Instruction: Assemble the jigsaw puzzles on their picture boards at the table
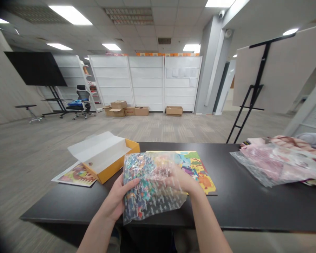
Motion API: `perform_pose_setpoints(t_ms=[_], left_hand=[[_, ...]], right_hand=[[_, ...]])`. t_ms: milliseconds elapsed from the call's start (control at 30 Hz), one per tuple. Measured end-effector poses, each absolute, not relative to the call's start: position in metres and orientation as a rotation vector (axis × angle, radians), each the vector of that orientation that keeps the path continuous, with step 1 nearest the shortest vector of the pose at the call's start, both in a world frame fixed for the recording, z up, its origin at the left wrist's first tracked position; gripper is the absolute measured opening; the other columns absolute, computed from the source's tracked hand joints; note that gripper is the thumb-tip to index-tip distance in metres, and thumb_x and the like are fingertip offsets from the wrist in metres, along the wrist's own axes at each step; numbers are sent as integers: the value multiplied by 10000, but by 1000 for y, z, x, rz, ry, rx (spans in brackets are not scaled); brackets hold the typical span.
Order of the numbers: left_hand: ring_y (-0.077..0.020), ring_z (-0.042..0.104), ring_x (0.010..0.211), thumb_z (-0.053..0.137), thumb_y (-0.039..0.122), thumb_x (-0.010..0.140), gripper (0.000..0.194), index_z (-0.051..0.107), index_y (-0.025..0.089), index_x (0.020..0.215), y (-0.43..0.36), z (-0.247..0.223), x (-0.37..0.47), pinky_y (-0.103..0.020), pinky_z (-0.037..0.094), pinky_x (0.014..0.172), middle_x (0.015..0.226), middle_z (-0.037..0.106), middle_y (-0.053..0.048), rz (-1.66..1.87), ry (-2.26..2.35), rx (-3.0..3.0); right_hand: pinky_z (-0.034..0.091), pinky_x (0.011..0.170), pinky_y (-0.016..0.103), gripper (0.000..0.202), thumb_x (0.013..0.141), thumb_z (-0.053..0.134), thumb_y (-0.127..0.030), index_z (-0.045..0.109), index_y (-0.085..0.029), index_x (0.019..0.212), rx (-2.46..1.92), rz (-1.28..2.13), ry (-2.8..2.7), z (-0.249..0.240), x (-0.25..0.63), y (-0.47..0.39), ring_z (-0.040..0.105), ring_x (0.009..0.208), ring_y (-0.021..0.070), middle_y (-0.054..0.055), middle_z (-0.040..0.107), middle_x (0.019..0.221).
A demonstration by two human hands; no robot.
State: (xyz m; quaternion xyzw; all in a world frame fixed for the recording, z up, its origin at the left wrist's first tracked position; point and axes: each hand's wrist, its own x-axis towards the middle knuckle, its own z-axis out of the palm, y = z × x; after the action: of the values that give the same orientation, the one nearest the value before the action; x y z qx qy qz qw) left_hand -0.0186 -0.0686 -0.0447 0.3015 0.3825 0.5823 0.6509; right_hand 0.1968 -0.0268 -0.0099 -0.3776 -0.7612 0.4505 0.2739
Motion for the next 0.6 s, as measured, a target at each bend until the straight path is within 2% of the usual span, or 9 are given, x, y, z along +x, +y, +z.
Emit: perform_pose_setpoints(t_ms=[167,267,433,600], left_hand=[[-319,722,1029,913,252,605,726,603,157,1255,-68,-45,-17,-390,599,882,1134,746,-146,1383,884,699],[-322,710,1060,912,261,612,722,606,162,1259,-67,-46,-17,-409,587,908,1168,734,-153,1398,891,700],[-297,700,1090,895,253,655,669,606,176,1253,-65,-53,-19,-393,559,962,1194,727,-141,1392,891,727],[-303,715,1050,897,262,655,739,574,185,1314,-63,-55,-22,-404,574,935,1163,738,-135,1440,827,715]], right_hand=[[504,669,320,251,853,667,-470,764,-238,855,-1040,787,-2195,-23,185,-22,625,717,207,39,718,816],[490,683,323,248,819,712,-469,762,-232,873,-1076,681,-2255,-28,179,-21,619,731,207,34,713,832],[483,653,350,255,804,710,-479,769,-249,897,-1164,718,-2315,-31,167,-24,611,707,232,29,709,788],[516,702,368,262,779,727,-445,757,-226,920,-1138,832,-2113,-34,165,-24,631,762,248,53,733,867]])
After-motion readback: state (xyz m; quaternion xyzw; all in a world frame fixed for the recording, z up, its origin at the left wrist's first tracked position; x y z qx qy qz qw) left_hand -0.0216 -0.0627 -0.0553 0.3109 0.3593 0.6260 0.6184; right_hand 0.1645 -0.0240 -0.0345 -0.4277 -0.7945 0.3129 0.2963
